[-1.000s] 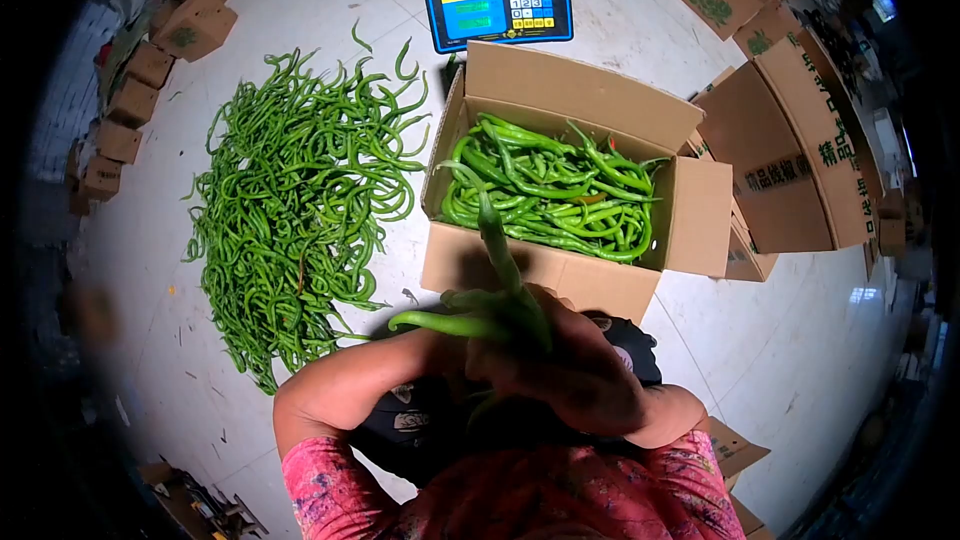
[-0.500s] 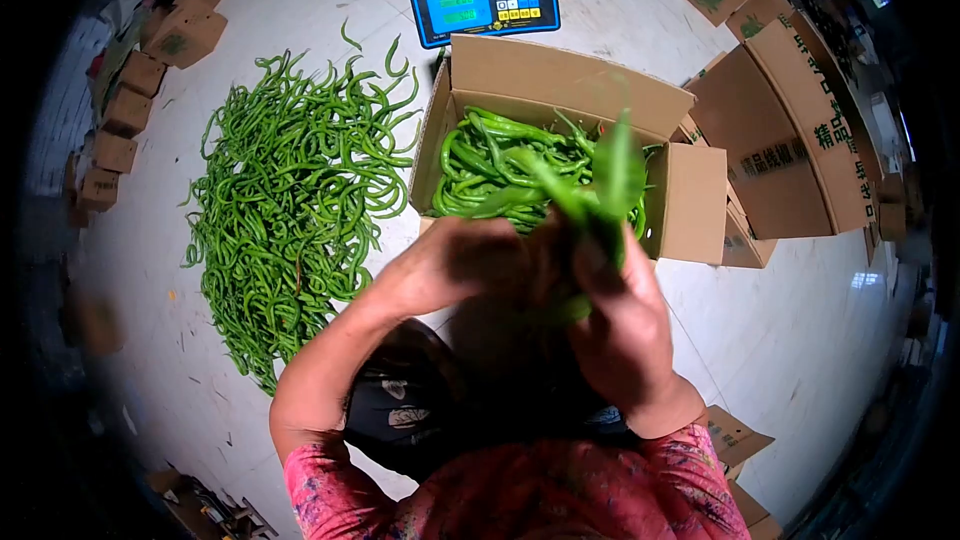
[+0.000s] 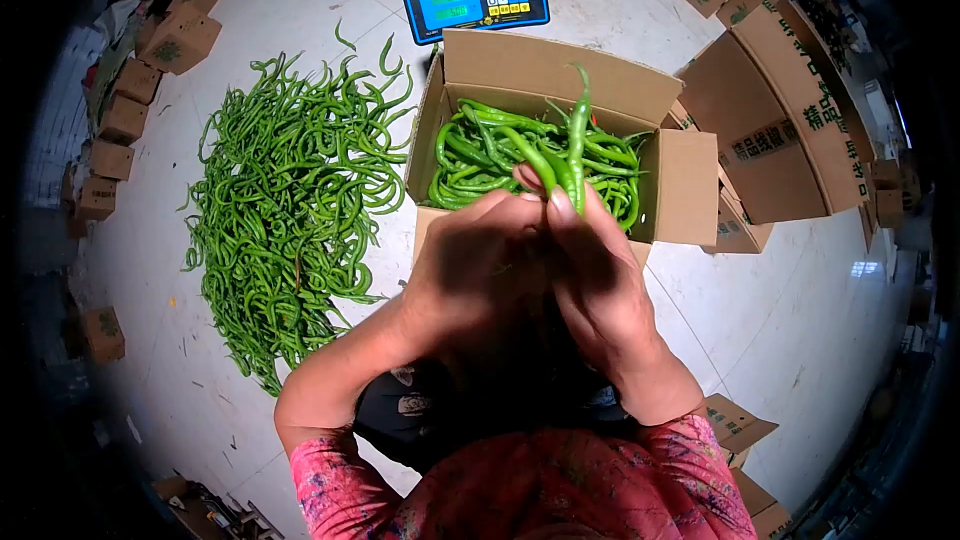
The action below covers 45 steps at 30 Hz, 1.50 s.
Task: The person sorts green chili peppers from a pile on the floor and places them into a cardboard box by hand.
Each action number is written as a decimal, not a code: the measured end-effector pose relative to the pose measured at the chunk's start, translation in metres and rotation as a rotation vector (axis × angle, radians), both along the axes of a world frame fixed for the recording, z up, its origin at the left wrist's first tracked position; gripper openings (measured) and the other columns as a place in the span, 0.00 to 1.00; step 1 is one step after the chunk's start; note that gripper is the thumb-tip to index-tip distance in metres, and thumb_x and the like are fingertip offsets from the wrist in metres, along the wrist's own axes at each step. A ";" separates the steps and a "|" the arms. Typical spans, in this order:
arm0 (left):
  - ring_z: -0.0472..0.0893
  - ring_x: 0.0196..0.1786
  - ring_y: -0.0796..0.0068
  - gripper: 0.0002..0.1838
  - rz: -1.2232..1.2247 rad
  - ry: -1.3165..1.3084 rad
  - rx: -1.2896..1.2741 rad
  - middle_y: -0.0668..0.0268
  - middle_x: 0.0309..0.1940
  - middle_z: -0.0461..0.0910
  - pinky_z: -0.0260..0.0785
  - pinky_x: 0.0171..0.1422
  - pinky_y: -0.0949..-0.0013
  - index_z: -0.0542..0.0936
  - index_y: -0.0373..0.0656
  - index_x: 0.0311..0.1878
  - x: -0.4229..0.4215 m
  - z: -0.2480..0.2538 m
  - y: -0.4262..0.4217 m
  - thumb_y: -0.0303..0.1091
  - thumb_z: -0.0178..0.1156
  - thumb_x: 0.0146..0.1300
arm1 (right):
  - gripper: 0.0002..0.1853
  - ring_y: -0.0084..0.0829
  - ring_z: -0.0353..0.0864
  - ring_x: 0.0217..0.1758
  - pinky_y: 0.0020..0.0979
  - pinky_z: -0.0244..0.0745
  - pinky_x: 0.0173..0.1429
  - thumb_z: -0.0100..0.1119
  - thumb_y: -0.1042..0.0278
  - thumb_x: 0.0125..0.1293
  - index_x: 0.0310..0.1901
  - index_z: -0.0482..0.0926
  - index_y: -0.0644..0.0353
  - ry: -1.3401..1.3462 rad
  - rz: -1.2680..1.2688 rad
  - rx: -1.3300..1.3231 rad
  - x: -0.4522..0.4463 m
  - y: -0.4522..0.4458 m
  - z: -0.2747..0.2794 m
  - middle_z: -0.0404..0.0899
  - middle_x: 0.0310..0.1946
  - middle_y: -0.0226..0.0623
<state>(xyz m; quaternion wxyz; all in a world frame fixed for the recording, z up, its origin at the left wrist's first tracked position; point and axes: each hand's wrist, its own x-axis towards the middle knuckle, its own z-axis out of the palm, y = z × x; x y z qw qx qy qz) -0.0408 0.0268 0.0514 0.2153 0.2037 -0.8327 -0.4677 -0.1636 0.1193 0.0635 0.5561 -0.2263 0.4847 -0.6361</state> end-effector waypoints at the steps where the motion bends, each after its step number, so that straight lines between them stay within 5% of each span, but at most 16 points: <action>1: 0.79 0.36 0.60 0.20 -0.018 -0.009 0.011 0.60 0.33 0.76 0.74 0.42 0.64 0.76 0.42 0.45 0.000 -0.002 -0.003 0.34 0.70 0.49 | 0.24 0.23 0.70 0.54 0.26 0.63 0.61 0.45 0.56 0.76 0.66 0.65 0.64 0.010 -0.006 0.000 0.001 0.000 -0.001 0.72 0.53 0.33; 4: 0.75 0.29 0.74 0.19 -0.002 0.019 0.017 0.65 0.30 0.75 0.66 0.33 0.71 0.78 0.40 0.43 -0.001 -0.001 0.001 0.26 0.72 0.47 | 0.24 0.20 0.70 0.46 0.24 0.66 0.52 0.45 0.51 0.76 0.63 0.68 0.61 0.016 -0.008 0.009 0.002 0.000 -0.005 0.73 0.45 0.30; 7: 0.74 0.30 0.77 0.17 0.069 0.065 -0.210 0.67 0.29 0.74 0.67 0.33 0.72 0.77 0.40 0.43 -0.003 -0.007 0.002 0.25 0.70 0.49 | 0.23 0.20 0.69 0.48 0.25 0.65 0.55 0.46 0.55 0.75 0.63 0.67 0.62 0.007 0.018 0.019 0.002 -0.002 -0.009 0.73 0.47 0.31; 10: 0.73 0.32 0.83 0.16 0.227 0.076 -0.024 0.72 0.31 0.75 0.67 0.36 0.76 0.76 0.39 0.45 0.007 -0.005 -0.003 0.24 0.68 0.53 | 0.22 0.22 0.70 0.51 0.27 0.63 0.59 0.49 0.63 0.73 0.64 0.67 0.64 0.077 0.017 0.005 0.002 -0.003 -0.008 0.74 0.50 0.33; 13: 0.72 0.35 0.87 0.13 0.492 0.103 0.264 0.73 0.35 0.76 0.67 0.38 0.79 0.76 0.38 0.48 0.012 0.016 -0.007 0.25 0.64 0.60 | 0.18 0.21 0.69 0.43 0.24 0.63 0.51 0.50 0.65 0.71 0.59 0.70 0.63 0.108 -0.022 -0.028 0.001 -0.001 -0.005 0.74 0.45 0.33; 15: 0.73 0.36 0.86 0.12 0.559 0.306 0.119 0.71 0.36 0.77 0.67 0.40 0.79 0.76 0.37 0.49 0.014 0.013 -0.014 0.27 0.61 0.63 | 0.15 0.20 0.68 0.39 0.22 0.62 0.46 0.50 0.65 0.71 0.55 0.72 0.62 0.057 -0.058 -0.090 0.001 -0.003 -0.012 0.74 0.41 0.31; 16: 0.70 0.29 0.88 0.12 0.602 0.386 0.009 0.75 0.28 0.73 0.64 0.33 0.81 0.77 0.36 0.48 0.011 0.010 -0.021 0.23 0.62 0.62 | 0.14 0.19 0.67 0.37 0.23 0.63 0.44 0.50 0.65 0.71 0.53 0.73 0.62 0.010 -0.040 -0.081 0.000 -0.002 -0.011 0.74 0.39 0.31; 19: 0.73 0.34 0.86 0.11 0.630 0.332 -0.078 0.71 0.36 0.77 0.68 0.39 0.78 0.77 0.37 0.50 0.011 -0.004 -0.038 0.24 0.61 0.64 | 0.11 0.18 0.66 0.32 0.23 0.63 0.38 0.50 0.65 0.71 0.49 0.73 0.62 -0.037 0.034 -0.090 0.003 0.001 -0.003 0.72 0.32 0.28; 21: 0.77 0.36 0.77 0.16 0.509 0.132 -0.441 0.65 0.37 0.78 0.71 0.40 0.73 0.76 0.36 0.52 0.003 -0.018 -0.046 0.22 0.62 0.60 | 0.10 0.18 0.65 0.29 0.23 0.63 0.34 0.50 0.65 0.72 0.48 0.73 0.62 0.064 0.109 -0.144 0.015 0.005 0.002 0.70 0.28 0.27; 23: 0.79 0.41 0.58 0.24 0.291 0.096 -0.490 0.51 0.45 0.77 0.74 0.44 0.62 0.74 0.36 0.56 -0.011 -0.039 -0.046 0.26 0.67 0.55 | 0.11 0.18 0.67 0.28 0.23 0.64 0.34 0.50 0.63 0.72 0.49 0.74 0.60 0.183 0.244 -0.152 0.013 0.008 0.005 0.73 0.29 0.28; 25: 0.77 0.52 0.52 0.26 0.076 -0.099 -0.509 0.48 0.51 0.74 0.73 0.53 0.58 0.71 0.37 0.61 -0.013 -0.060 -0.040 0.32 0.64 0.59 | 0.12 0.18 0.68 0.29 0.22 0.64 0.35 0.50 0.62 0.72 0.50 0.75 0.58 0.189 0.304 -0.115 0.018 0.010 0.007 0.74 0.30 0.28; 27: 0.76 0.55 0.59 0.23 -0.160 -0.161 -0.202 0.54 0.52 0.75 0.70 0.59 0.61 0.71 0.37 0.61 -0.003 -0.100 -0.033 0.41 0.55 0.68 | 0.11 0.19 0.72 0.32 0.23 0.67 0.38 0.50 0.63 0.73 0.49 0.77 0.59 0.188 0.268 -0.157 0.021 0.010 0.007 0.76 0.31 0.28; 31: 0.77 0.53 0.65 0.18 -0.303 -0.281 0.280 0.57 0.50 0.77 0.70 0.57 0.64 0.74 0.37 0.56 0.012 -0.127 0.019 0.41 0.53 0.71 | 0.11 0.23 0.75 0.35 0.26 0.70 0.42 0.49 0.65 0.72 0.47 0.78 0.61 0.429 0.304 -0.258 0.020 0.009 -0.001 0.76 0.31 0.30; 41: 0.78 0.50 0.65 0.16 -0.423 -0.277 0.419 0.58 0.48 0.78 0.70 0.55 0.64 0.75 0.38 0.54 0.006 -0.129 0.029 0.39 0.54 0.70 | 0.13 0.32 0.77 0.36 0.33 0.71 0.43 0.51 0.62 0.72 0.45 0.73 0.65 0.230 0.423 -0.276 0.020 0.011 0.009 0.74 0.29 0.40; 45: 0.78 0.49 0.65 0.16 -0.438 -0.277 0.442 0.58 0.46 0.78 0.71 0.54 0.64 0.75 0.38 0.53 0.007 -0.128 0.027 0.38 0.54 0.69 | 0.13 0.24 0.79 0.37 0.28 0.74 0.45 0.53 0.63 0.71 0.47 0.76 0.65 0.314 0.465 -0.321 0.027 0.008 0.002 0.80 0.33 0.37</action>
